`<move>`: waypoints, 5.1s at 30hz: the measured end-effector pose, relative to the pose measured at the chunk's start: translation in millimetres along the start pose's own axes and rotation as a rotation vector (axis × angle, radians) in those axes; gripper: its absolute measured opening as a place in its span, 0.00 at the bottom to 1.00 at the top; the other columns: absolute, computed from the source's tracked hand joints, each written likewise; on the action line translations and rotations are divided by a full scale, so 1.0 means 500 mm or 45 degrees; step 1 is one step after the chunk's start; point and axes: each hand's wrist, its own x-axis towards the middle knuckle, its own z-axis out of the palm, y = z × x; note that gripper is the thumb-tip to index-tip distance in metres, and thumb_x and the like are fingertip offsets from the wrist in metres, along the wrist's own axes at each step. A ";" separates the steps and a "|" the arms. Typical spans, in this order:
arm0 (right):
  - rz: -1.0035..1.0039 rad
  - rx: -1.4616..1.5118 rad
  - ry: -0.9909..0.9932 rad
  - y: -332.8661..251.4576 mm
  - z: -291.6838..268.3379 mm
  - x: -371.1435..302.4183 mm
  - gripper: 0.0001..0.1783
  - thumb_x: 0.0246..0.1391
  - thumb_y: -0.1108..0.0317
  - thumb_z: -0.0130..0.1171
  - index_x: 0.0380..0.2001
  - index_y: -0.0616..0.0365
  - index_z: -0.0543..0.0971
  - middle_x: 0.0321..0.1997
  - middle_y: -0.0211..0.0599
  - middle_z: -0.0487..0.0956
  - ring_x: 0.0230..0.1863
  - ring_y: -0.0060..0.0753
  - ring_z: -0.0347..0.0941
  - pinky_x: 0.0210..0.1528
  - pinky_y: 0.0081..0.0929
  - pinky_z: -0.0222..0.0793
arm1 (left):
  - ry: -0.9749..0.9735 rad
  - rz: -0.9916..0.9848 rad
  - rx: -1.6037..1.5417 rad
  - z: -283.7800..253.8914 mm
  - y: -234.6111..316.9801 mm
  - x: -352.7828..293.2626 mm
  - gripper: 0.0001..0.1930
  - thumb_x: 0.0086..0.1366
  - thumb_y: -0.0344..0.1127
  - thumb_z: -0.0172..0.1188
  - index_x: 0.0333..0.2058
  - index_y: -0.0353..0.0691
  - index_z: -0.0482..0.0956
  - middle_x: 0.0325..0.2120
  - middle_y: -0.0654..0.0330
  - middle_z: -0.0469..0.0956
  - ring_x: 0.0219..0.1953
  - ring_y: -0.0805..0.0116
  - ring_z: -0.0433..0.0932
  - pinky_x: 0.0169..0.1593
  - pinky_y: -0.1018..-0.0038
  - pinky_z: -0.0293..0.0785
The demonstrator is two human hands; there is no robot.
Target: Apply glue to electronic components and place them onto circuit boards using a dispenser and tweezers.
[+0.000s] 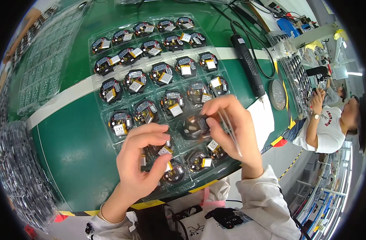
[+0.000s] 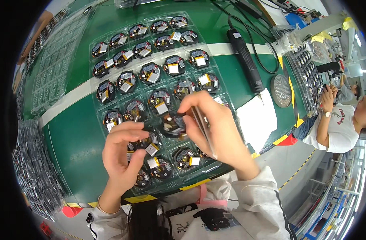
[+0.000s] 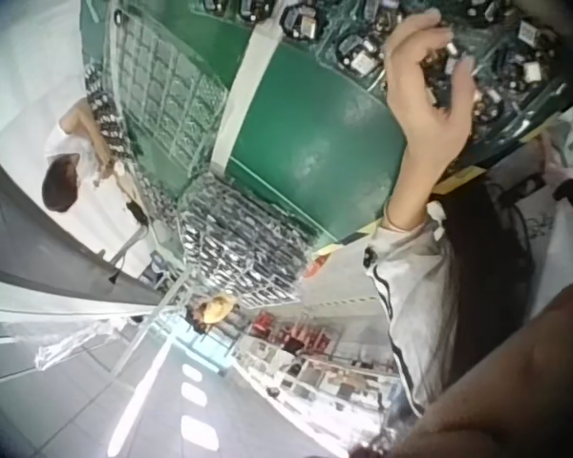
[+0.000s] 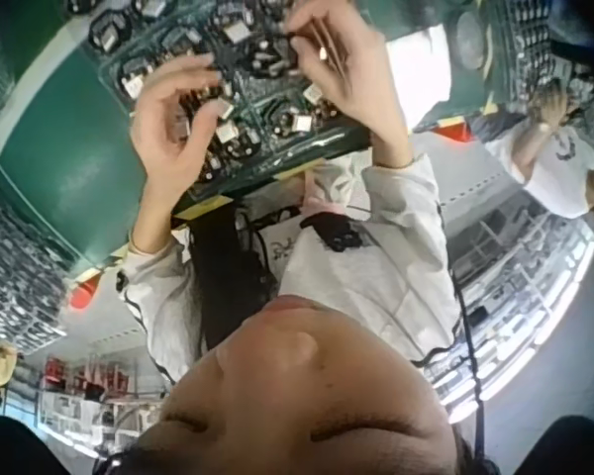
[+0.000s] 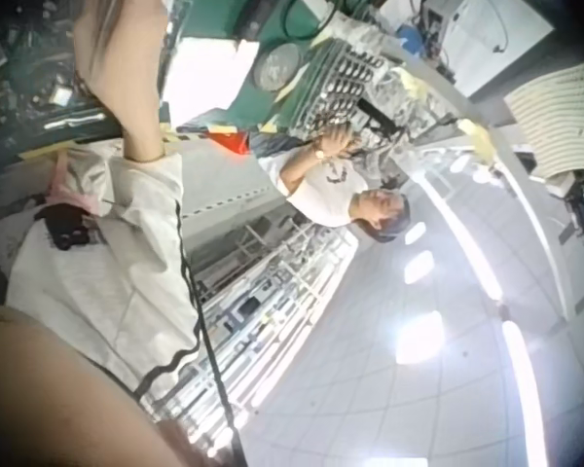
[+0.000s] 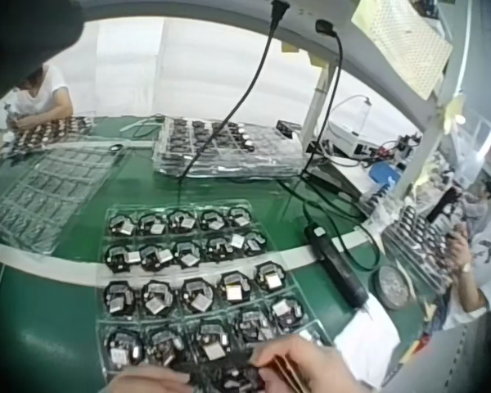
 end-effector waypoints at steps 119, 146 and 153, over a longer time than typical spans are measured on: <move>0.030 0.159 0.612 0.100 -0.091 0.019 0.20 0.67 0.58 0.42 0.52 0.63 0.68 0.49 0.46 0.75 0.52 0.37 0.73 0.54 0.33 0.68 | 0.192 -0.154 1.092 -0.076 -0.048 0.042 0.12 0.60 0.27 0.53 0.44 0.36 0.74 0.57 0.52 0.66 0.59 0.51 0.64 0.61 0.60 0.57; -0.201 0.249 -0.047 0.147 -0.131 -0.097 0.06 0.50 0.76 0.62 0.33 0.63 0.77 0.30 0.36 0.77 0.30 0.26 0.74 0.33 0.21 0.68 | -0.085 -0.218 1.233 0.233 0.055 0.016 0.21 0.48 0.31 0.66 0.44 0.39 0.75 0.38 0.59 0.72 0.41 0.57 0.70 0.42 0.63 0.64; -0.292 0.217 -0.085 0.153 -0.122 -0.088 0.08 0.45 0.78 0.65 0.31 0.63 0.78 0.30 0.38 0.76 0.31 0.32 0.73 0.33 0.23 0.68 | -0.047 -0.180 1.160 0.241 0.038 0.003 0.19 0.48 0.29 0.66 0.42 0.40 0.77 0.37 0.60 0.73 0.38 0.59 0.71 0.41 0.64 0.64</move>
